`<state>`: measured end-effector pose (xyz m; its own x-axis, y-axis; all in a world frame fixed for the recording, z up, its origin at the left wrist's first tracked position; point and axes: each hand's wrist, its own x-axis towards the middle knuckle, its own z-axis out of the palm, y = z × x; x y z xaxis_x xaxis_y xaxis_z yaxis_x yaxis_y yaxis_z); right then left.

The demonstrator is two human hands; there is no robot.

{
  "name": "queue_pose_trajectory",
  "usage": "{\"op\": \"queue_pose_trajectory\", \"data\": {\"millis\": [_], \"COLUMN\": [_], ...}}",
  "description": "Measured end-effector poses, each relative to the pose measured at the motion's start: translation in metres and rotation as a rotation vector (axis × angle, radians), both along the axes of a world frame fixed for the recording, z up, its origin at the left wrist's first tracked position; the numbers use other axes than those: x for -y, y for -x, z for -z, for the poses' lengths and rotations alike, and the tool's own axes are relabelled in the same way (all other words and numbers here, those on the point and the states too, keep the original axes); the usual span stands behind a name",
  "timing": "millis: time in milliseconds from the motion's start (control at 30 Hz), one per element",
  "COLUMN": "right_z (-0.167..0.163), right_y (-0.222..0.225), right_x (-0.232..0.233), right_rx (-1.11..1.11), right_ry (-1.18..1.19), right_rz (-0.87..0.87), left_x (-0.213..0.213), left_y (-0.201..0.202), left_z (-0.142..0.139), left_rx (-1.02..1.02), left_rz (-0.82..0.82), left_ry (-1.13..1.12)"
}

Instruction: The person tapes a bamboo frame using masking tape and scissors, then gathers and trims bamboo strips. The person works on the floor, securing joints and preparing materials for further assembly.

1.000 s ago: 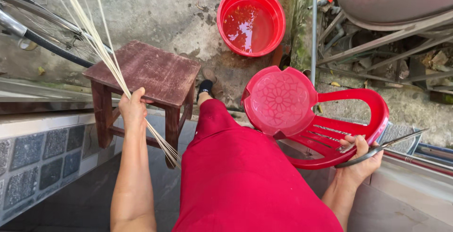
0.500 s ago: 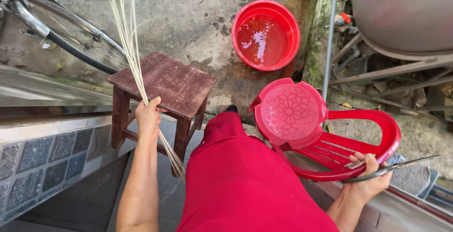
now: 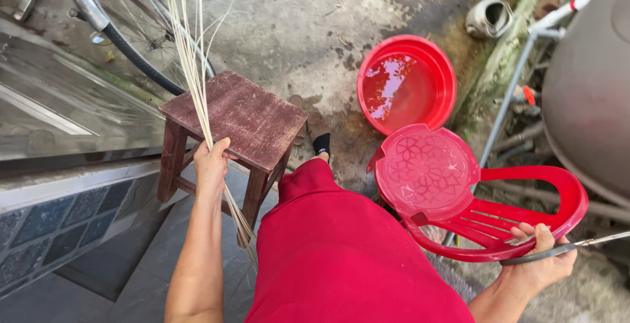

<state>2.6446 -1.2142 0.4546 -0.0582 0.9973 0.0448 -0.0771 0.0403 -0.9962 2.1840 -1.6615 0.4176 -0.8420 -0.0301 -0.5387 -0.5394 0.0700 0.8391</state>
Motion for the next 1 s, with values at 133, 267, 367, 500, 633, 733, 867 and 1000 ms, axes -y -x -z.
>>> {"op": "queue_pose_trajectory", "data": {"millis": [133,267,367,500,633,733,867,1000], "right_z": [0.02,0.024,0.027,0.029,0.033,0.029,0.016,0.021], "right_y": [0.086,0.153,0.199,0.257,0.307,0.343,0.384,0.417], "right_x": [-0.073,-0.122,-0.15,-0.186,-0.202,-0.204,-0.202,-0.217], "right_rx": [0.073,0.142,0.136,0.139,0.085,0.113,0.048,0.043], "right_ry": [-0.001,0.079,0.073,0.07,0.083,0.097,0.114,0.164], "right_rz": [-0.043,-0.083,-0.13,-0.227,-0.295,-0.321,-0.424,-0.596], "left_x": [-0.043,-0.063,-0.066,-0.07,-0.079,-0.085,-0.091,-0.093], "left_y": [0.049,0.074,0.077,0.07,0.062,0.058,0.059,0.059], "left_z": [0.001,0.001,0.002,-0.001,-0.006,-0.007,-0.006,-0.009], "left_rx": [0.026,0.031,0.015,-0.036,-0.05,-0.075,-0.208,-0.092], "left_rz": [-0.083,-0.141,-0.19,-0.248,-0.287,-0.318,-0.339,-0.379], "left_ry": [0.003,0.03,-0.032,-0.077,-0.063,-0.015,-0.053,0.072]}}
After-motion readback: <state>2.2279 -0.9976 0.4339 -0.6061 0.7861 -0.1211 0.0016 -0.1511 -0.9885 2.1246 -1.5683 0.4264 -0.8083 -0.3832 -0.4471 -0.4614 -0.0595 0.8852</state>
